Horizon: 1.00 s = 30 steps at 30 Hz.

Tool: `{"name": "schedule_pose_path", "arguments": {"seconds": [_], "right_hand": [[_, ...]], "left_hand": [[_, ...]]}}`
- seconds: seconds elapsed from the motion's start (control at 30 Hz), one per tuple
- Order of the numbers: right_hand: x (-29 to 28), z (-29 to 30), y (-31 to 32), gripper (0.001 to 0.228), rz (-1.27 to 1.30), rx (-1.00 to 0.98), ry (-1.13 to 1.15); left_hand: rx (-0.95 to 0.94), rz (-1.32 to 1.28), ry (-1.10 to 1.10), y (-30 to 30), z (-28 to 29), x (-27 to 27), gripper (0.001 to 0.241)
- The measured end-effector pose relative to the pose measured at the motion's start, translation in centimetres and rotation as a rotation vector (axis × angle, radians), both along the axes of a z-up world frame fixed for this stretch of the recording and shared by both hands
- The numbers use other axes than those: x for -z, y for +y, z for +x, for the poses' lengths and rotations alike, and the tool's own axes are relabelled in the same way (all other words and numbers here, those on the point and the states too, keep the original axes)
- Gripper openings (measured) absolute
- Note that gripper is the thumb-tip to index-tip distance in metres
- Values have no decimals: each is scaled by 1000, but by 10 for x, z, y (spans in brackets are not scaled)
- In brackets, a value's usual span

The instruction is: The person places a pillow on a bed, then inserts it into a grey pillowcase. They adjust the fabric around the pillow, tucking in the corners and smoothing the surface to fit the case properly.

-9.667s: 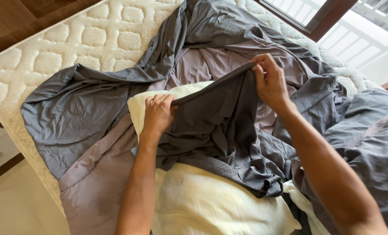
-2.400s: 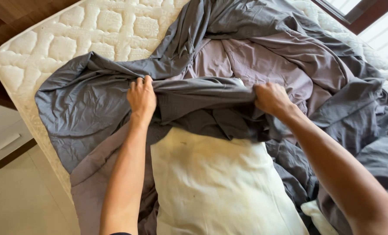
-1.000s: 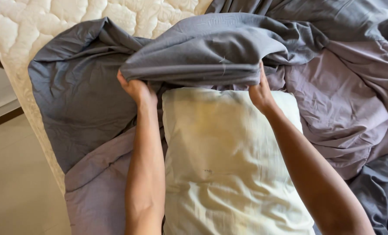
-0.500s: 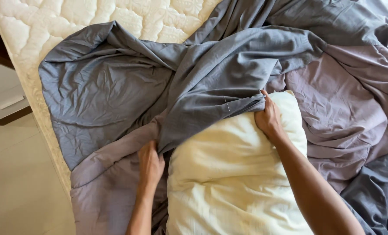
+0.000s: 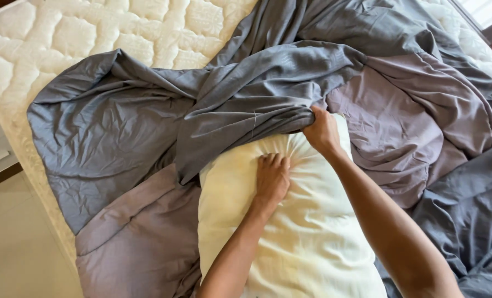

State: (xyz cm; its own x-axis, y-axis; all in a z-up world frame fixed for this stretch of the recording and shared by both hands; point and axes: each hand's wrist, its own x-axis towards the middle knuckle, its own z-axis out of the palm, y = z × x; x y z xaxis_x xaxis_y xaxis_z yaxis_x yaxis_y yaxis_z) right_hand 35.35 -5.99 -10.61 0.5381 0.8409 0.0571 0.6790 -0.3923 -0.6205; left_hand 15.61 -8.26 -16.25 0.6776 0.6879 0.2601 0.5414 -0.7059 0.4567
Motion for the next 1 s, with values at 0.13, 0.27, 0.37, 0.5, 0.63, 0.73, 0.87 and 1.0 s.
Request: {"name": "schedule_pose_path", "arguments": {"seconds": [0.13, 0.27, 0.37, 0.5, 0.63, 0.73, 0.87, 1.0], "right_hand": [[-1, 31, 9, 24, 138, 52, -86], [-35, 41, 20, 30, 412, 44, -308], [-46, 48, 10, 30, 446, -5, -246], [-73, 40, -5, 32, 542, -151, -326], [-61, 74, -22, 29, 556, -173, -405], [-61, 82, -39, 30, 544, -87, -364], [-54, 64, -71, 35, 470, -208, -406], [-48, 28, -83, 39, 432, -306, -182]], "left_hand": [[100, -206, -137, -10, -30, -43, 7], [102, -194, -352, -28, -86, -93, 6], [23, -312, -365, -38, -126, -80, 4], [-92, -280, -388, -45, -131, -101, 5], [-87, -212, -373, -50, -130, -95, 4], [-109, -218, -385, -48, -128, -85, 4], [-118, -232, -368, -43, -117, -73, 4], [-102, -226, -298, -36, -113, -73, 7]]}}
